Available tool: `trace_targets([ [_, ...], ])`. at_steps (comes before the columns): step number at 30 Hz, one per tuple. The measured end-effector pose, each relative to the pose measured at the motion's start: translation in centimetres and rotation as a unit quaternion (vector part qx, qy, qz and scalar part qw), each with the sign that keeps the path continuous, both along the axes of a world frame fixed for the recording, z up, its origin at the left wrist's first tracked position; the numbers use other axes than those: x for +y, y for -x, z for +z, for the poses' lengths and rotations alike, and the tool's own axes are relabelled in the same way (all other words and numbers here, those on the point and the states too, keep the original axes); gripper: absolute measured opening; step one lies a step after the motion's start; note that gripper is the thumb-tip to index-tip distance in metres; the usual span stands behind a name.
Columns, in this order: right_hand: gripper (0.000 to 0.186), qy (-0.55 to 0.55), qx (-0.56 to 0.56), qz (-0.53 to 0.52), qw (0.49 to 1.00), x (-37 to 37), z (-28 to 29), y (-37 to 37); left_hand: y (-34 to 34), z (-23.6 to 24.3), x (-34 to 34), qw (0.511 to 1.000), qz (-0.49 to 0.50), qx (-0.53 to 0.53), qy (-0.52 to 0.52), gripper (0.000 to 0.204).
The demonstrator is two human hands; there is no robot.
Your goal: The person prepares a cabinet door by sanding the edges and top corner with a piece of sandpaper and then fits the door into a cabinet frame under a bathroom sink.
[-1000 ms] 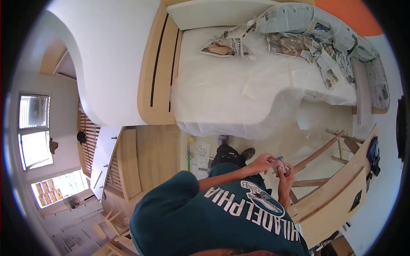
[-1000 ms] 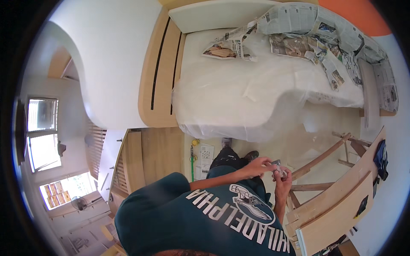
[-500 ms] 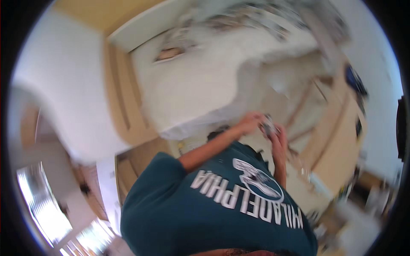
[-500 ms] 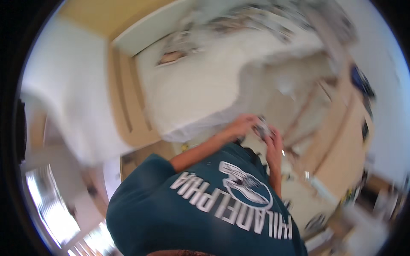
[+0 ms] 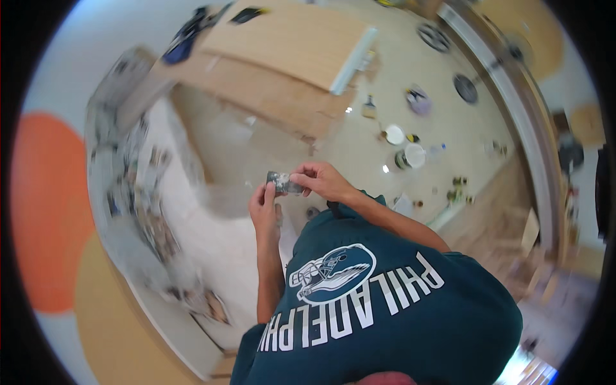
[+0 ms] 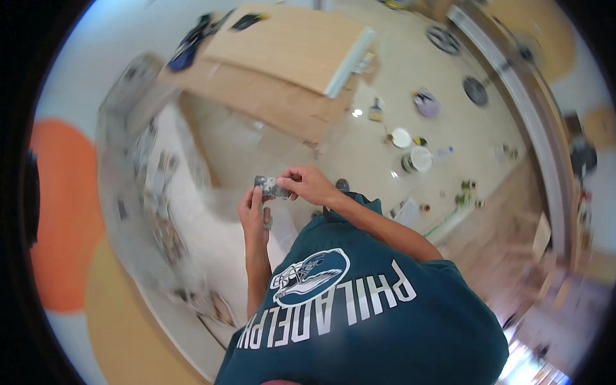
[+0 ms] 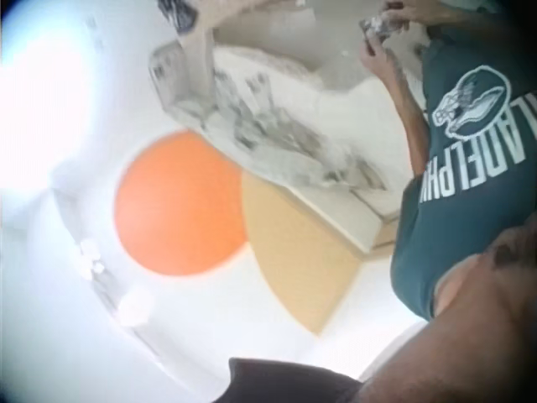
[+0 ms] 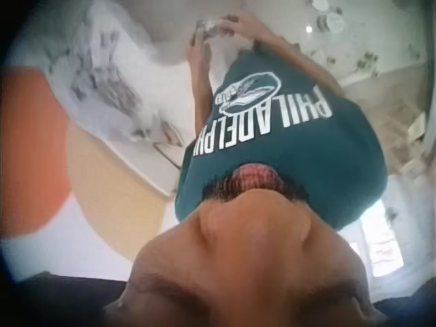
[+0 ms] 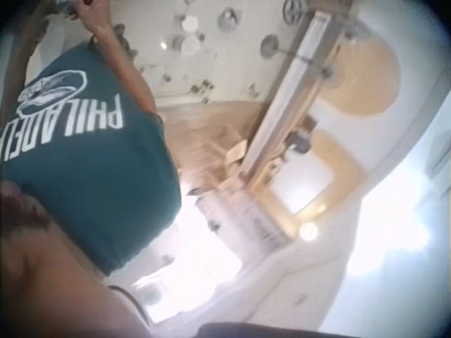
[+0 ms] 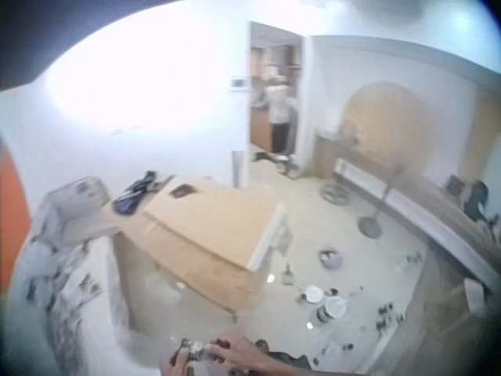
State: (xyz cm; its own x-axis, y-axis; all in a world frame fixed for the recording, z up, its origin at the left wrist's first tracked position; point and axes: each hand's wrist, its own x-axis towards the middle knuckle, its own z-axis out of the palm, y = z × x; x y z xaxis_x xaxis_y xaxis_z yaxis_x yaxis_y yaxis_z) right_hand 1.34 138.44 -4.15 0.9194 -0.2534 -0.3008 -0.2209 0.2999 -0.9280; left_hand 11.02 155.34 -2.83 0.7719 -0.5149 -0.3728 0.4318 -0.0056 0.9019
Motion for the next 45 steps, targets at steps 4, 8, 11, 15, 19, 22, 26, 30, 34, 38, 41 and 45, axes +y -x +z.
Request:
trace_targets([
  [4,0.022,0.114,0.017,-0.118,0.986,-2.9,0.3,4.7,0.2,0.7,-4.0,0.986,-0.166,-0.022,-0.017,0.021],
  [8,0.028,0.081,0.019,-0.215,0.973,-5.5,-0.7,9.1,1.3,0.2,-9.6,0.942,-0.304,-0.139,-0.040,0.025],
  [11,0.039,0.078,0.012,-0.241,0.967,-8.1,0.7,10.7,2.5,0.2,-14.4,0.926,-0.343,-0.159,-0.008,0.028],
  [15,0.052,0.084,-0.025,-0.240,0.967,-12.7,1.3,12.9,3.9,1.0,-21.0,0.914,-0.381,-0.136,-0.012,0.034],
  [19,0.044,0.037,-0.049,-0.217,0.974,-18.2,2.1,15.3,6.7,1.2,-27.1,0.917,-0.369,-0.149,0.004,0.035],
  [22,0.033,-0.005,-0.070,-0.227,0.971,-22.3,2.4,17.2,9.3,2.9,-31.4,0.925,-0.370,-0.083,-0.015,0.032],
  [26,0.030,0.077,0.010,-0.225,0.971,-29.0,-0.2,17.7,9.9,2.6,-36.7,0.938,-0.333,-0.072,-0.063,0.025],
  [30,0.031,0.016,-0.022,-0.257,0.966,-35.4,1.2,16.6,8.6,2.7,-43.1,0.943,-0.314,-0.100,-0.041,0.024],
  [34,0.032,-0.017,-0.030,-0.263,0.964,-41.2,1.9,16.4,6.9,2.8,-49.0,0.935,-0.328,-0.134,-0.030,0.025],
  [38,0.027,0.022,-0.031,-0.279,0.960,-45.8,2.7,15.7,5.4,2.3,-54.5,0.933,-0.324,-0.147,0.042,0.028],
  [41,0.019,0.048,-0.074,-0.345,0.934,-49.2,2.0,15.1,5.1,3.6,-58.4,0.936,-0.337,-0.094,0.041,0.031],
  [45,0.017,0.231,-0.139,-0.372,0.888,-53.1,2.6,13.9,4.0,5.3,-61.4,0.924,-0.380,0.043,-0.003,0.033],
])
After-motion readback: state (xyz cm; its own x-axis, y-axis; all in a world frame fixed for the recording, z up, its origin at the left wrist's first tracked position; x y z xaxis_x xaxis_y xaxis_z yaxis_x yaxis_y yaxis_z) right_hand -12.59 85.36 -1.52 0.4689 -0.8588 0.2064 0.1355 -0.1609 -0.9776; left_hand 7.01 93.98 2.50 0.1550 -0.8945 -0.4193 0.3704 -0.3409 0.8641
